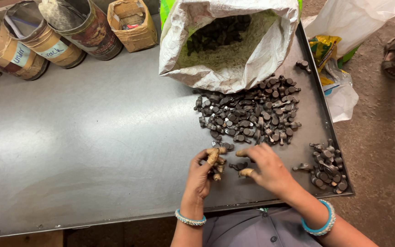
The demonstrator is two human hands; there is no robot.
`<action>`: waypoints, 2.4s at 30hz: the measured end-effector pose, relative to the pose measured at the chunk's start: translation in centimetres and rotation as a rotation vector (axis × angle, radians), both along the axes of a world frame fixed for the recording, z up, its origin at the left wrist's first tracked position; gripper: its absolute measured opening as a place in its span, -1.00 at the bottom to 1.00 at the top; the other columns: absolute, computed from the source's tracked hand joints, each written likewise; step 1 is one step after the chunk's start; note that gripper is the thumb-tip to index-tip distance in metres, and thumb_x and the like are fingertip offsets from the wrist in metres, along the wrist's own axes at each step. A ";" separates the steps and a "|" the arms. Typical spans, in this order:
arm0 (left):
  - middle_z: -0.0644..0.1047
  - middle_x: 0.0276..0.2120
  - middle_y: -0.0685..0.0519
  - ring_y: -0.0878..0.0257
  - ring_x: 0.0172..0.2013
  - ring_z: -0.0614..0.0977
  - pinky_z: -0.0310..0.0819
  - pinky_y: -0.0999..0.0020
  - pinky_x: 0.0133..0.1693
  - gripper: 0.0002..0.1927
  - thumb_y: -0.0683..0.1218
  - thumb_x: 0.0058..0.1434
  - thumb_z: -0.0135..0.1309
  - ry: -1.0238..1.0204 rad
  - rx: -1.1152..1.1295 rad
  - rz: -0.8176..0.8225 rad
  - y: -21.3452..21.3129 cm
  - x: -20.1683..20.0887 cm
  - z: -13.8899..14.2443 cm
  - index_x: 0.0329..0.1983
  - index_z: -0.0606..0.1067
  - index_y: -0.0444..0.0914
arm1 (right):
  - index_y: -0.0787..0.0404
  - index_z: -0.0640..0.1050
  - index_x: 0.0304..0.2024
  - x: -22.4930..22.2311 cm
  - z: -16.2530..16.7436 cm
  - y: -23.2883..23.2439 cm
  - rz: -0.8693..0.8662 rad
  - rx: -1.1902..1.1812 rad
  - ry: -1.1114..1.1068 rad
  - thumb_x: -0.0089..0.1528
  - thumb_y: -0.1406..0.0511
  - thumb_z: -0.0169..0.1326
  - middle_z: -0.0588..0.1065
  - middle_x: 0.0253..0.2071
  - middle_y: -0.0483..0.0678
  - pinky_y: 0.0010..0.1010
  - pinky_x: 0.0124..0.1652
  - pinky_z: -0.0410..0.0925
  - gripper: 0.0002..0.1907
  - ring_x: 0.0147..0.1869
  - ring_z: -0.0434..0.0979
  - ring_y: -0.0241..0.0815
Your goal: The person picks small dark metal castings one at a time from a pile on a metal table, turns and handles each piece with their fingers, and places pieces into separate piles on the table, occasionally tossing pieces into a large open sack at the head of the table.
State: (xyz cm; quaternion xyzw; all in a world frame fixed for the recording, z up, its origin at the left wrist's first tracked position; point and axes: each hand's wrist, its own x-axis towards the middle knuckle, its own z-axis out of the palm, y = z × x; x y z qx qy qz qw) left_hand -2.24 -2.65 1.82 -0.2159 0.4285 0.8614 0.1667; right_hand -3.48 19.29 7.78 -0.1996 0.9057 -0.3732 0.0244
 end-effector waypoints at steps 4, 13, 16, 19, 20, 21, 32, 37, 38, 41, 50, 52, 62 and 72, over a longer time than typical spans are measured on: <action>0.53 -0.40 0.12 0.40 -0.49 0.56 0.39 0.51 -0.55 -0.54 -0.18 0.18 0.24 0.086 -0.348 -0.046 -0.5 -0.8 2.2 0.17 0.56 -0.32 | 0.18 0.59 -0.08 0.6 -2.2 -0.7 0.073 0.156 0.070 -0.08 0.41 0.35 0.54 -0.21 -0.02 -0.15 -0.02 0.36 -0.51 -0.04 0.49 0.04; 0.63 -0.46 0.01 0.25 -0.47 0.66 0.51 0.30 -0.35 -0.52 -0.10 0.08 0.25 0.248 -1.005 -0.294 0.2 -1.1 3.2 0.10 0.59 -0.28 | 0.33 0.56 -0.02 1.0 -8.0 3.5 -0.220 -1.040 -0.885 0.15 0.33 0.30 0.63 -0.13 0.02 -0.39 -0.25 0.47 -0.62 -0.19 0.61 -0.21; 0.62 -0.50 -0.02 0.19 -0.50 0.65 0.49 0.28 -0.36 -0.50 -0.07 0.07 0.26 0.176 -1.000 -0.342 0.5 -1.0 3.0 0.13 0.58 -0.17 | 0.32 0.52 0.06 1.1 -8.5 4.4 -0.272 -1.333 -1.162 0.14 0.27 0.26 0.62 -0.12 0.02 -0.39 -0.19 0.49 -0.53 -0.14 0.63 -0.20; 0.63 -0.47 0.00 0.21 -0.49 0.65 0.50 0.29 -0.36 -0.52 -0.10 0.06 0.23 0.233 -1.020 -0.322 0.7 -1.0 2.8 0.11 0.59 -0.19 | 0.39 0.51 0.11 1.2 -8.5 4.8 -0.215 -1.424 -1.273 0.17 0.24 0.23 0.62 -0.15 0.06 -0.38 -0.16 0.50 -0.50 -0.14 0.64 -0.19; 0.65 -0.44 0.02 0.23 -0.48 0.66 0.51 0.29 -0.35 -0.53 -0.12 0.05 0.22 0.278 -1.038 -0.305 0.7 -1.0 2.7 0.09 0.60 -0.23 | 0.42 0.51 0.12 1.2 -8.5 4.8 -0.182 -1.426 -1.289 0.20 0.24 0.21 0.62 -0.16 0.08 -0.38 -0.17 0.50 -0.49 -0.16 0.63 -0.19; 0.64 -0.45 0.02 0.24 -0.50 0.65 0.51 0.29 -0.36 -0.52 -0.13 0.05 0.22 0.271 -1.027 -0.304 0.7 -1.0 2.7 0.10 0.60 -0.22 | 0.43 0.51 0.12 1.1 -8.4 4.8 -0.171 -1.415 -1.282 0.22 0.24 0.20 0.62 -0.16 0.09 -0.39 -0.17 0.49 -0.51 -0.17 0.62 -0.19; 0.61 -0.36 0.11 0.45 -0.50 0.54 0.37 0.55 -0.55 -0.64 -0.14 0.24 0.26 0.139 -0.384 -0.009 1.6 0.1 1.7 0.10 0.64 -0.30 | 0.43 0.53 0.11 0.3 -6.5 4.5 -0.100 -1.305 -1.215 0.29 0.26 0.11 0.64 -0.15 0.07 -0.44 -0.33 0.42 -0.58 -0.26 0.59 -0.18; 0.65 -0.39 0.09 0.37 -0.53 0.60 0.45 0.45 -0.61 -0.49 0.21 0.23 0.06 -0.084 -0.007 -0.036 2.3 1.0 1.0 0.02 0.62 -0.24 | 0.33 0.60 0.06 0.0 -4.2 1.5 -0.105 -0.917 -0.784 0.28 0.35 0.12 0.64 -0.14 0.02 -0.41 -0.24 0.48 -0.68 -0.20 0.60 -0.21; 0.65 -0.40 0.09 0.36 -0.54 0.60 0.47 0.44 -0.61 -0.41 0.31 0.23 -0.01 -0.128 0.077 -0.052 2.4 1.2 0.9 0.01 0.63 -0.23 | 0.31 0.62 0.06 -0.1 -3.6 0.7 -0.047 -0.804 -0.651 0.27 0.38 0.14 0.64 -0.12 0.00 -0.41 -0.20 0.50 -0.69 -0.19 0.60 -0.22; 0.63 -0.46 0.09 0.31 -0.55 0.62 0.42 0.44 -0.63 -0.29 0.44 0.15 -0.06 -0.220 0.297 -0.014 2.6 1.1 0.2 -0.09 0.62 -0.23 | 0.22 0.66 -0.03 -0.3 -1.7 -0.6 0.028 -0.405 -0.087 0.15 0.41 0.28 0.65 -0.16 -0.01 -0.35 -0.09 0.48 -0.69 -0.11 0.65 -0.14; 0.68 -0.35 -0.01 0.34 -0.52 0.62 0.34 0.47 -0.62 -0.66 -0.07 0.20 0.16 -0.148 -0.001 0.143 -2.2 0.4 -0.3 0.03 0.59 -0.26 | 0.22 0.54 0.00 -2.8 -2.7 -3.6 -0.019 0.101 0.150 -0.01 0.37 0.32 0.53 -0.13 0.04 -0.18 0.02 0.36 -0.50 0.01 0.46 0.09; 0.69 -0.33 -0.01 0.37 -0.55 0.60 0.31 0.50 -0.65 -0.61 -0.08 0.19 0.16 -0.116 -0.012 0.109 -2.2 0.6 0.0 0.08 0.59 -0.28 | 0.20 0.55 -0.07 -2.8 -3.9 -3.4 -0.024 0.116 0.167 0.00 0.41 0.30 0.55 -0.15 0.01 -0.20 0.01 0.39 -0.58 0.00 0.49 0.06; 0.71 -0.23 -0.05 0.36 -0.57 0.60 0.28 0.50 -0.66 -0.53 -0.15 0.16 0.19 -0.149 0.002 -0.008 0.0 0.9 -0.4 0.16 0.50 -0.39 | 0.33 0.55 0.10 -1.5 -7.6 2.5 -0.165 -1.346 -1.162 0.27 0.27 0.18 0.63 -0.17 0.02 -0.43 -0.28 0.44 -0.62 -0.21 0.59 -0.22; 0.67 -0.28 -0.01 0.35 -0.54 0.59 0.31 0.49 -0.62 -0.56 -0.15 0.18 0.20 -0.141 0.082 -0.031 0.7 1.3 -1.4 0.14 0.55 -0.36 | 0.44 0.51 0.12 -0.6 -8.8 3.6 -0.186 -1.363 -1.223 0.29 0.29 0.11 0.62 -0.17 0.09 -0.42 -0.16 0.49 -0.59 -0.16 0.61 -0.22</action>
